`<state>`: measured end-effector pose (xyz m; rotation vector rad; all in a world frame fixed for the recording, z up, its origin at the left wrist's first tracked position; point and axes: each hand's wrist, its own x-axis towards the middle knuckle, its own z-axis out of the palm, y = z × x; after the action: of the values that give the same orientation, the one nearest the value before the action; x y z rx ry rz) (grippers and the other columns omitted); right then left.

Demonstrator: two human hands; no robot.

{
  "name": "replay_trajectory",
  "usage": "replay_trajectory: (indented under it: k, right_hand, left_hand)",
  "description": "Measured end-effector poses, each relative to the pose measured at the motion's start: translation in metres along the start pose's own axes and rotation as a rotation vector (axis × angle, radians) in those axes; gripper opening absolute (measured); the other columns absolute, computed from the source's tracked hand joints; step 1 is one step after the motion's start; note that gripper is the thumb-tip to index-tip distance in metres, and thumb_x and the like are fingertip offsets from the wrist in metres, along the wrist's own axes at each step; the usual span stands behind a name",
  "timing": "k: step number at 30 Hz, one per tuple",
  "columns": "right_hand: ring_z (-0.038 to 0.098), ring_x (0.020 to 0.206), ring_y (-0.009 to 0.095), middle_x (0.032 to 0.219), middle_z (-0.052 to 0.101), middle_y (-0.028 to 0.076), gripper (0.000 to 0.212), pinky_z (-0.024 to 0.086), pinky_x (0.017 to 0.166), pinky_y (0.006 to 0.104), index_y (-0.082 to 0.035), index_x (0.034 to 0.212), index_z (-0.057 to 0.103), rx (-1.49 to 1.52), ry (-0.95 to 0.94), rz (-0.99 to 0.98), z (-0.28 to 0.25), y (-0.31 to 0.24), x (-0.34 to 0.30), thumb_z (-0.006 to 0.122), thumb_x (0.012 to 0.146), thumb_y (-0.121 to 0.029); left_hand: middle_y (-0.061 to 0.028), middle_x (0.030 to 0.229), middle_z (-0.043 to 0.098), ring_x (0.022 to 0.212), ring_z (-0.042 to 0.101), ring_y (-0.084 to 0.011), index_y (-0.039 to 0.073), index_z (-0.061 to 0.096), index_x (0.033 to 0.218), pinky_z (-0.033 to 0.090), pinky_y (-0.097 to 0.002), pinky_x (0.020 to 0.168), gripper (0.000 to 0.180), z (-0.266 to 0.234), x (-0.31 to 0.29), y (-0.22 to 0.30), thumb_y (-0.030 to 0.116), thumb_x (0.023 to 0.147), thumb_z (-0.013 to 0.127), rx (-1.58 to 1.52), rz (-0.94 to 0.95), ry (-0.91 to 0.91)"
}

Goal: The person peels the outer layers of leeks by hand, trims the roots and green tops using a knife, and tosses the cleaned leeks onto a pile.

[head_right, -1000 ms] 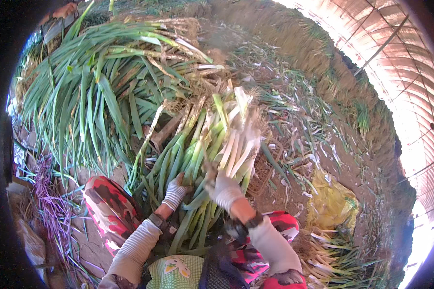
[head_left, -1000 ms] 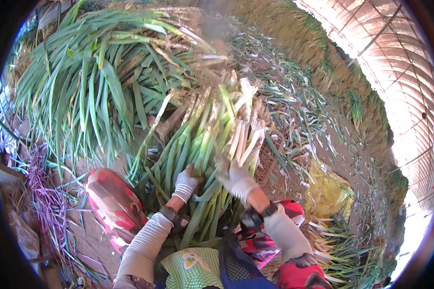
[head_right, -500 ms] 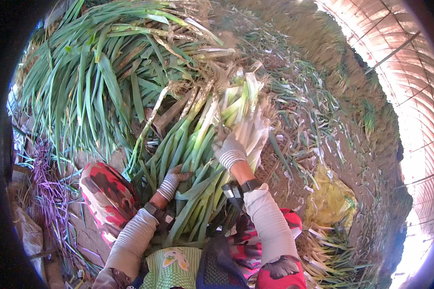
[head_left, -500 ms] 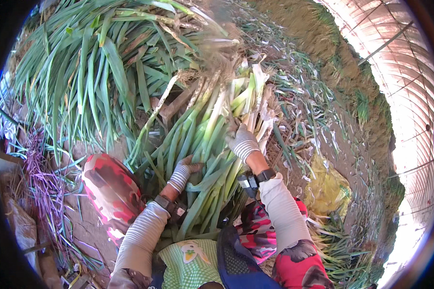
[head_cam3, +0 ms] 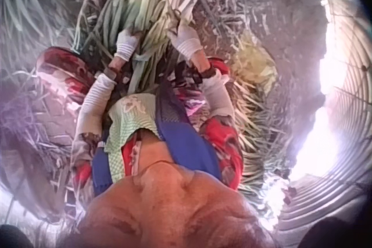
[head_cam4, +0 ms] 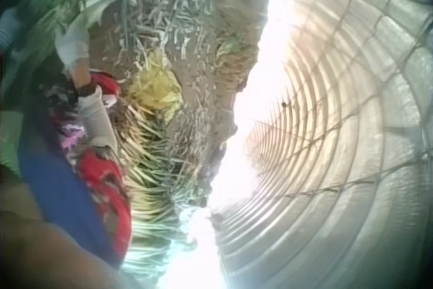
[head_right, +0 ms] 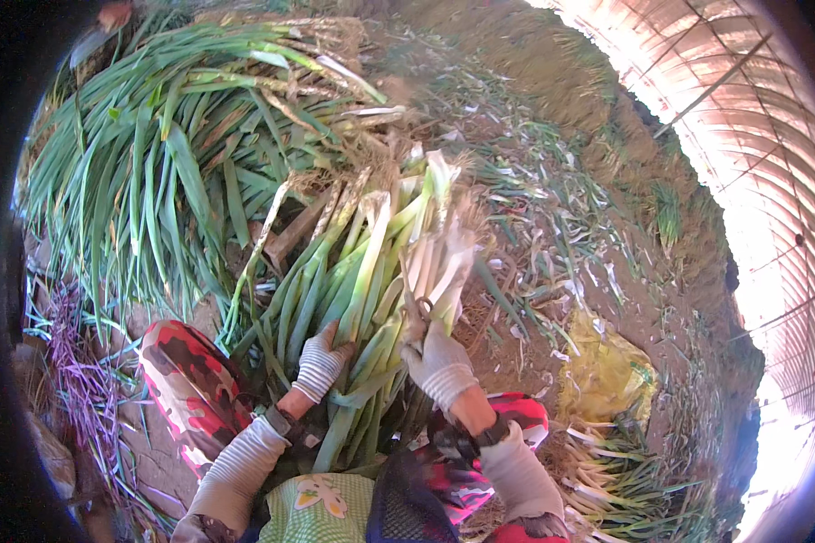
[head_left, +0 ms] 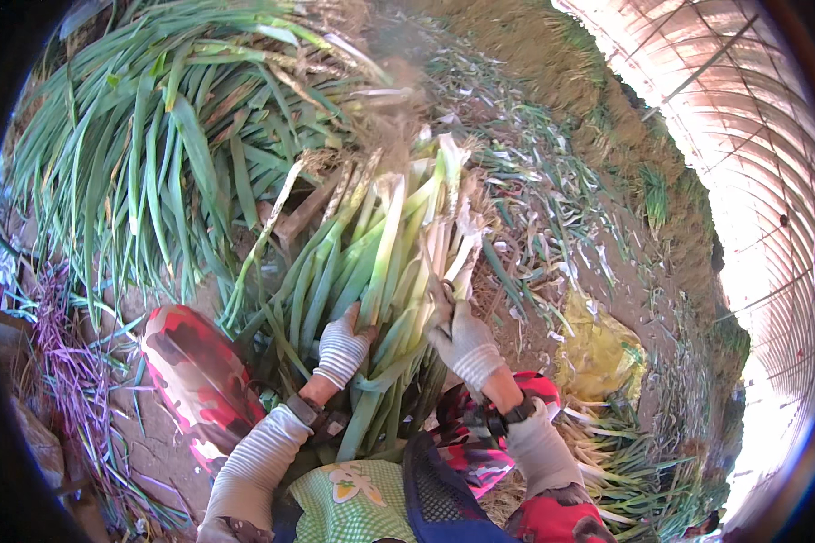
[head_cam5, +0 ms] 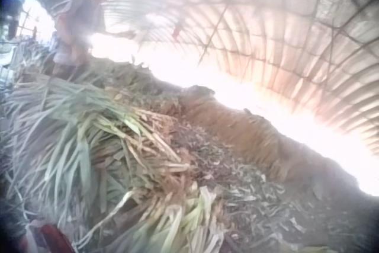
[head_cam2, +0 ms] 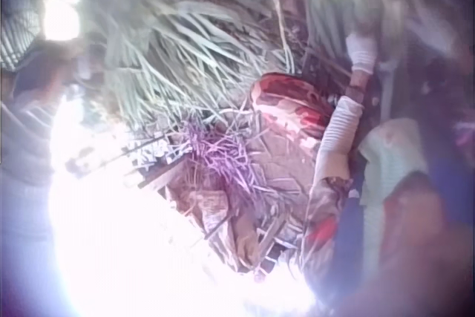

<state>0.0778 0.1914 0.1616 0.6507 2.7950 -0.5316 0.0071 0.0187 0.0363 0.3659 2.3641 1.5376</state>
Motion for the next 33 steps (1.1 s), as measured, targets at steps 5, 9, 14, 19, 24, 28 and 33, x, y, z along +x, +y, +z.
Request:
replay_trajectory:
  k: [5,9,14,19,24,28,33]
  right_hand:
    - [0.062,0.079,0.037,0.084,0.06,0.025,0.054,0.05,0.071,0.0397,0.009,0.105,0.038,-0.046,-0.045,-0.137,0.011,0.01,0.048,0.061,0.078,-0.03]
    - [0.062,0.084,0.033,0.09,0.061,0.023,0.057,0.049,0.075,0.0382,0.012,0.109,0.039,-0.023,-0.091,-0.082,0.003,-0.012,0.086,0.06,0.079,-0.032]
    - [0.063,0.083,0.032,0.092,0.063,0.02,0.063,0.05,0.075,0.0368,0.013,0.115,0.037,-0.024,-0.067,-0.024,-0.011,-0.035,0.113,0.06,0.079,-0.033]
    - [0.061,0.088,0.028,0.1,0.061,0.019,0.051,0.049,0.079,0.0334,0.007,0.112,0.041,-0.085,-0.237,0.004,-0.016,-0.038,0.116,0.056,0.083,-0.032]
    - [0.061,0.08,0.033,0.084,0.059,0.025,0.079,0.048,0.075,0.0354,0.015,0.126,0.026,0.395,0.017,-0.142,0.006,-0.011,0.135,0.06,0.077,-0.037]
    - [0.06,0.074,0.028,0.081,0.058,0.02,0.078,0.049,0.063,0.0345,0.014,0.127,0.027,0.171,-0.122,-0.015,0.01,-0.016,0.135,0.064,0.076,-0.033]
    - [0.061,0.074,0.03,0.079,0.059,0.02,0.057,0.049,0.065,0.0347,0.008,0.105,0.041,0.178,-0.153,-0.114,0.019,-0.015,0.102,0.066,0.076,-0.034]
  left_hand:
    - [-0.0276,0.09,0.06,0.086,0.059,-0.0403,0.002,0.047,0.123,0.047,-0.0437,0.076,0.057,0.005,-0.002,0.0,0.029,0.076,0.063,0.174,-0.058,-0.05]
    - [-0.0279,0.094,0.06,0.091,0.059,-0.0388,0.0,0.046,0.124,0.047,-0.0397,0.08,0.06,0.007,0.001,-0.013,0.029,0.075,0.065,0.058,-0.044,-0.059]
    - [-0.0261,0.102,0.06,0.097,0.06,-0.0317,-0.005,0.045,0.124,0.045,-0.0329,0.084,0.062,0.015,0.012,-0.072,0.021,0.073,0.068,-0.322,-0.021,-0.094]
    - [-0.0216,0.105,0.061,0.097,0.06,-0.0245,-0.005,0.046,0.123,0.044,-0.0301,0.085,0.061,0.0,0.012,-0.044,0.02,0.073,0.07,-0.355,-0.17,-0.141]
    - [-0.0157,0.098,0.064,0.091,0.06,-0.02,-0.004,0.053,0.116,0.045,-0.0289,0.082,0.051,-0.01,0.023,-0.048,0.017,0.073,0.07,-0.238,-0.163,-0.208]
    - [-0.018,0.09,0.064,0.083,0.063,-0.0238,0.002,0.059,0.108,0.048,-0.0326,0.077,0.039,-0.038,0.034,-0.028,0.019,0.075,0.069,-0.236,0.037,0.33]
    - [-0.0188,0.093,0.063,0.086,0.059,-0.035,0.009,0.057,0.111,0.047,-0.0397,0.079,0.05,-0.065,0.092,-0.105,0.036,0.07,0.071,0.567,-0.052,0.419]
